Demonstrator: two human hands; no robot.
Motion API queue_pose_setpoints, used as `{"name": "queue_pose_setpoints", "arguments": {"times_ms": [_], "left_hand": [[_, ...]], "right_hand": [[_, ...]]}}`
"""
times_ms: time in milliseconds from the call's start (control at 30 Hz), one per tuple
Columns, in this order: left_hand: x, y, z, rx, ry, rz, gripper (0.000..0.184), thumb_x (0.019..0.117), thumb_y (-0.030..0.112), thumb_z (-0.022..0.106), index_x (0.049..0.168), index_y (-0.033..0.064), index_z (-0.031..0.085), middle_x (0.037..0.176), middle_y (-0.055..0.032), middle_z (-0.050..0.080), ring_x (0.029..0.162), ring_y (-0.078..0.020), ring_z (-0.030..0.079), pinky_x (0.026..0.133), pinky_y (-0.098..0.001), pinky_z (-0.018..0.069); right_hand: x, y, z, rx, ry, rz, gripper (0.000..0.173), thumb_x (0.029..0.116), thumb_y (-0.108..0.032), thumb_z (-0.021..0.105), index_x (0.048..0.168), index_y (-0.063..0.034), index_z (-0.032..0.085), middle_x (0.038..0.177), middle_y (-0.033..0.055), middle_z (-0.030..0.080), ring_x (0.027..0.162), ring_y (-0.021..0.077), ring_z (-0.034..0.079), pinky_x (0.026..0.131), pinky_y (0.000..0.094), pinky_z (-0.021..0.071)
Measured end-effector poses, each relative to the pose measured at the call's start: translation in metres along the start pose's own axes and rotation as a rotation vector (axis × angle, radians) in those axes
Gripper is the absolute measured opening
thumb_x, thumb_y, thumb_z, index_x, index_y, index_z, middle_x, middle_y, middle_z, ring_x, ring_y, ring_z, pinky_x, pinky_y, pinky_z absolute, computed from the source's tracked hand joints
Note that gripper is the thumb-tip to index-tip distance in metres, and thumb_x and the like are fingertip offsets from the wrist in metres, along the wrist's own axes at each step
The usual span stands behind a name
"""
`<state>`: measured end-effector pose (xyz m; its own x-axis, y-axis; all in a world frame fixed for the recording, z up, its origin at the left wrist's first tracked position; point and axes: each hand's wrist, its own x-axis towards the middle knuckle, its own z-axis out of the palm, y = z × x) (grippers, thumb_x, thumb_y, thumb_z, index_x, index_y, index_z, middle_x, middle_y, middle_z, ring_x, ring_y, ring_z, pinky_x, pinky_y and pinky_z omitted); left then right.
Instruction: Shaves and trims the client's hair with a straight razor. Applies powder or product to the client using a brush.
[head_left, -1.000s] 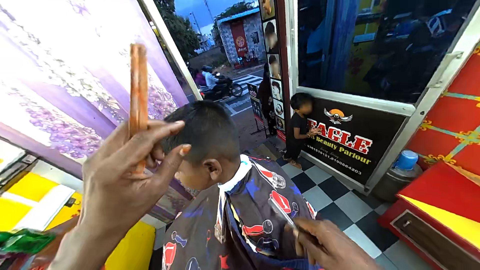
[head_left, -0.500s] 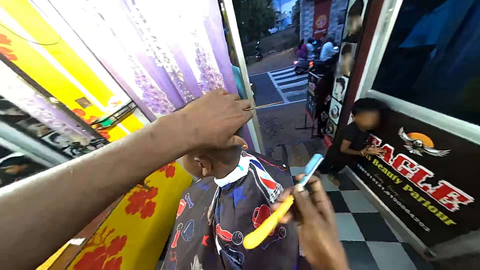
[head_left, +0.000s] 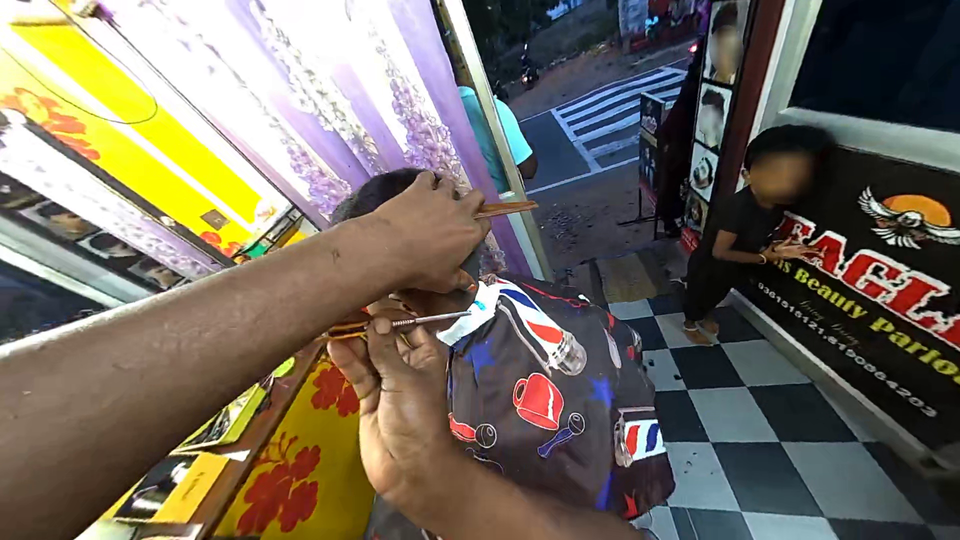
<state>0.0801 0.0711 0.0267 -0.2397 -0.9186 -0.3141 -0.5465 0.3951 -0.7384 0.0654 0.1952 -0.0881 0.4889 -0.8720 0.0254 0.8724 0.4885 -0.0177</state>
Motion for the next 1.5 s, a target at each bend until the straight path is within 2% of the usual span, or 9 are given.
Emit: {"name": "queue_pose_setpoints", "arguments": {"times_ms": [100, 300, 500, 667, 1133, 1300, 1400, 1500], "left_hand": [[0.001, 0.002, -0.002, 0.001, -0.013, -0.013, 0.080, 0.0881, 0.065, 0.066, 0.145, 0.0095, 0.055, 0.147, -0.0201, 0.050, 0.129, -0.0426, 0.052, 0.105, -0.0615, 0.0393], [0.001, 0.005, -0.005, 0.006, -0.033, -0.028, 0.085, 0.0840, 0.065, 0.071, 0.146, 0.0094, 0.054, 0.147, -0.0214, 0.049, 0.131, -0.0443, 0.050, 0.109, -0.0618, 0.0361], [0.002, 0.004, -0.004, 0.012, -0.028, -0.032, 0.086, 0.0830, 0.063, 0.073, 0.148, 0.0105, 0.052, 0.145, -0.0205, 0.050, 0.129, -0.0433, 0.051, 0.109, -0.0602, 0.0367], [0.002, 0.002, -0.001, 0.010, -0.023, -0.041, 0.086, 0.0819, 0.063, 0.075, 0.148, 0.0120, 0.053, 0.146, -0.0185, 0.050, 0.128, -0.0407, 0.053, 0.107, -0.0589, 0.0388], [-0.001, -0.002, 0.002, -0.010, -0.023, -0.042, 0.092, 0.0802, 0.066, 0.075, 0.151, 0.0132, 0.050, 0.145, -0.0166, 0.051, 0.126, -0.0382, 0.054, 0.105, -0.0560, 0.0405], [-0.001, -0.005, 0.007, -0.040, 0.004, -0.032, 0.089, 0.0802, 0.064, 0.076, 0.150, 0.0135, 0.051, 0.144, -0.0174, 0.052, 0.125, -0.0394, 0.055, 0.104, -0.0588, 0.0413], [-0.002, -0.005, 0.007, -0.037, 0.013, -0.032, 0.090, 0.0791, 0.064, 0.077, 0.149, 0.0136, 0.052, 0.142, -0.0171, 0.053, 0.121, -0.0386, 0.057, 0.102, -0.0579, 0.0423], [-0.004, -0.005, 0.007, -0.030, 0.003, -0.036, 0.091, 0.0789, 0.065, 0.077, 0.150, 0.0143, 0.051, 0.143, -0.0168, 0.052, 0.124, -0.0386, 0.056, 0.104, -0.0576, 0.0413]], "right_hand": [[0.008, -0.001, 0.012, 0.093, 0.023, -0.013, 0.012, 0.1021, -0.011, 0.061, 0.113, -0.0060, 0.063, 0.102, 0.0076, 0.068, 0.085, 0.0147, 0.071, 0.083, 0.0281, 0.0599], [0.015, -0.014, 0.027, 0.156, 0.052, -0.010, 0.008, 0.1039, -0.007, 0.056, 0.109, -0.0107, 0.061, 0.100, 0.0025, 0.066, 0.091, 0.0115, 0.068, 0.086, 0.0243, 0.0571], [0.017, -0.018, 0.036, 0.169, 0.111, 0.021, 0.007, 0.1040, -0.007, 0.055, 0.105, -0.0126, 0.058, 0.092, 0.0013, 0.063, 0.081, 0.0095, 0.066, 0.078, 0.0209, 0.0572], [0.021, -0.018, 0.038, 0.189, 0.124, 0.041, 0.008, 0.1042, -0.007, 0.055, 0.108, -0.0130, 0.058, 0.096, 0.0018, 0.063, 0.086, 0.0110, 0.067, 0.080, 0.0222, 0.0571], [0.027, -0.015, 0.042, 0.259, 0.090, 0.044, 0.008, 0.1044, -0.008, 0.053, 0.108, -0.0130, 0.058, 0.099, 0.0023, 0.064, 0.093, 0.0121, 0.067, 0.086, 0.0237, 0.0555], [0.026, -0.012, 0.042, 0.222, 0.091, 0.014, 0.009, 0.1033, -0.006, 0.055, 0.107, -0.0130, 0.059, 0.097, 0.0019, 0.065, 0.089, 0.0110, 0.067, 0.082, 0.0221, 0.0561], [0.026, -0.007, 0.040, 0.192, 0.092, -0.002, 0.009, 0.1042, -0.006, 0.054, 0.109, -0.0112, 0.060, 0.099, 0.0030, 0.065, 0.090, 0.0123, 0.067, 0.083, 0.0242, 0.0566], [0.024, -0.007, 0.043, 0.197, 0.104, 0.007, 0.008, 0.1047, -0.007, 0.053, 0.108, -0.0116, 0.059, 0.099, 0.0028, 0.064, 0.090, 0.0118, 0.066, 0.083, 0.0231, 0.0562]]}}
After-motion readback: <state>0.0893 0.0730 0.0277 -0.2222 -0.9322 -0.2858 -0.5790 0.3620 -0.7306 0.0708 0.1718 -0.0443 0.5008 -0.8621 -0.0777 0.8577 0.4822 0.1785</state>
